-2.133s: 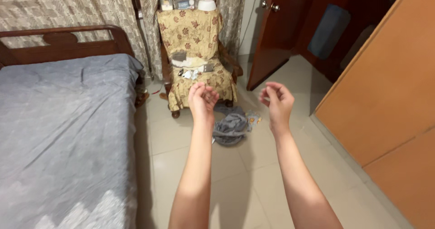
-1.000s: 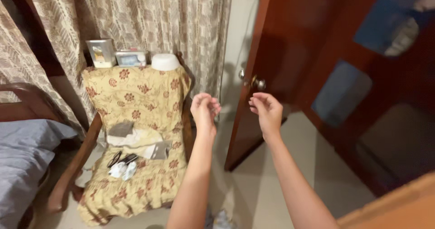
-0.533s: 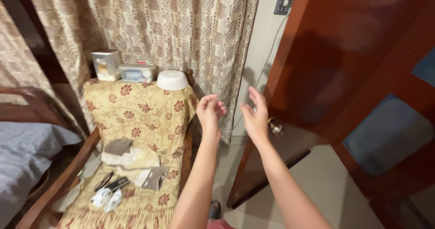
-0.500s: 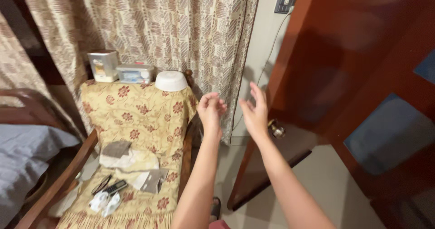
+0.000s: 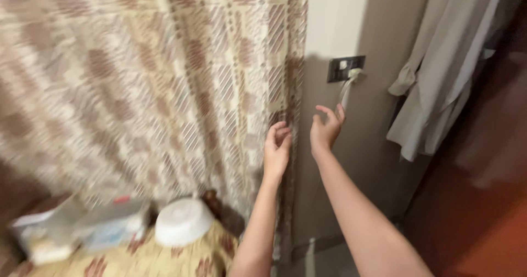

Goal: The person clears items from a bed onto chairs, removes pillowcases from pillows, and strips the bedsheet from the mattress.

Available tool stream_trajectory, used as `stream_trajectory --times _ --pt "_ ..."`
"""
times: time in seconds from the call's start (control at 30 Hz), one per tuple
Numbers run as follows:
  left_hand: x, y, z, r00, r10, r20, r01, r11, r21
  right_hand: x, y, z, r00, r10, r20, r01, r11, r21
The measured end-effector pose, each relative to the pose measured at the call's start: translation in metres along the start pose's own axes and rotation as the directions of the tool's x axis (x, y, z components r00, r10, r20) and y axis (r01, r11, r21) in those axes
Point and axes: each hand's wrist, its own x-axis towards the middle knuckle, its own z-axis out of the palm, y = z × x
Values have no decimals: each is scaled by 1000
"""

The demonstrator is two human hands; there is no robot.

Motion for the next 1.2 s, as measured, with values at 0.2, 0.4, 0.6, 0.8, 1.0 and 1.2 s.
stream_trajectory --times 0.2,0.4,0.6,0.8,1.0,1.2 --pt "69 -23 22 983 78 166 -98 988 118 126 95 55 984 -173 29 175 958 -228" --pt "98 -44 -3 982 -34 186 -26 949 315 211 150 81 941 -9 338 137 924 -358" --pt "107 -76 -6 984 -62 166 20 969 247 208 164 73 914 60 401 74 948 -309" --pt "94 -61 -5 988 -49 145 36 995 90 145 129 84 981 -35 192 86 961 -263" --pt "89 -23 -22 987 155 46 -161 974 161 60 81 92 995 -17 103 25 996 -80" --pt "48 34 -31 976 171 -136 -150 977 153 -12 32 100 990 129 49 -138 919 370"
